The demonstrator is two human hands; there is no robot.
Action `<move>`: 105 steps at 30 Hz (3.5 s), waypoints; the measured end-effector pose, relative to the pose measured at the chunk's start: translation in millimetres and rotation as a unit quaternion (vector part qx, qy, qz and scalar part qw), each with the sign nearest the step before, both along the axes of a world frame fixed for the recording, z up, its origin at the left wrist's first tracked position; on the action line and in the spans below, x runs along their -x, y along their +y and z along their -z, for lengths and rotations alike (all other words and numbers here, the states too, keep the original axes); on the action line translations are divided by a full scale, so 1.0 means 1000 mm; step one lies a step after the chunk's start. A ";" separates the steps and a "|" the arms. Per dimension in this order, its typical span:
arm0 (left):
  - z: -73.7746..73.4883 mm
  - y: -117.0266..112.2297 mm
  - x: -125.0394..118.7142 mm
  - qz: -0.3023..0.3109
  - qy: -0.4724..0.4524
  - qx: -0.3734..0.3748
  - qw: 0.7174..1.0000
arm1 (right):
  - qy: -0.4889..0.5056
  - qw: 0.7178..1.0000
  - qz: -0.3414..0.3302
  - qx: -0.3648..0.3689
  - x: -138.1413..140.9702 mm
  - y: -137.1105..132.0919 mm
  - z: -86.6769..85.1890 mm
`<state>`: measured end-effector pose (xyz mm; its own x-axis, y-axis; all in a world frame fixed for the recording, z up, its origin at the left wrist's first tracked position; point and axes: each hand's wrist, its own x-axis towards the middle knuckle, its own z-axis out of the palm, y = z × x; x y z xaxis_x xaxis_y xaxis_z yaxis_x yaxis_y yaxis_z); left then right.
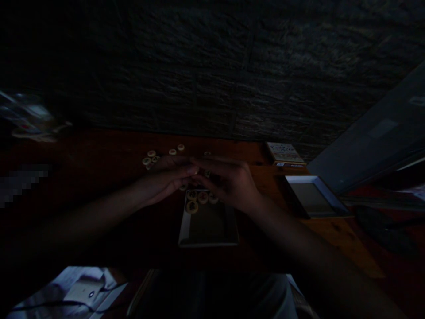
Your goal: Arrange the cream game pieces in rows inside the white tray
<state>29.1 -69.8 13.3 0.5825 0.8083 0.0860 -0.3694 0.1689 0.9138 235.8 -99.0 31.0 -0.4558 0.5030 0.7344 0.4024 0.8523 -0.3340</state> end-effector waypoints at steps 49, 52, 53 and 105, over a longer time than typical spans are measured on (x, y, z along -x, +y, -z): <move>0.000 -0.001 0.000 0.004 0.008 -0.014 1.000 | 0.025 1.000 -0.001 0.007 0.000 0.000 -0.001; -0.001 -0.002 -0.001 -0.017 0.020 -0.007 1.000 | 0.021 1.000 0.001 0.017 0.000 -0.001 -0.002; -0.001 -0.002 -0.001 -0.025 0.027 -0.006 0.999 | 0.018 1.000 0.004 0.021 0.001 -0.001 -0.002; 0.007 0.004 0.000 -0.150 0.076 -0.125 0.978 | 0.071 0.984 0.043 0.159 0.001 0.006 0.005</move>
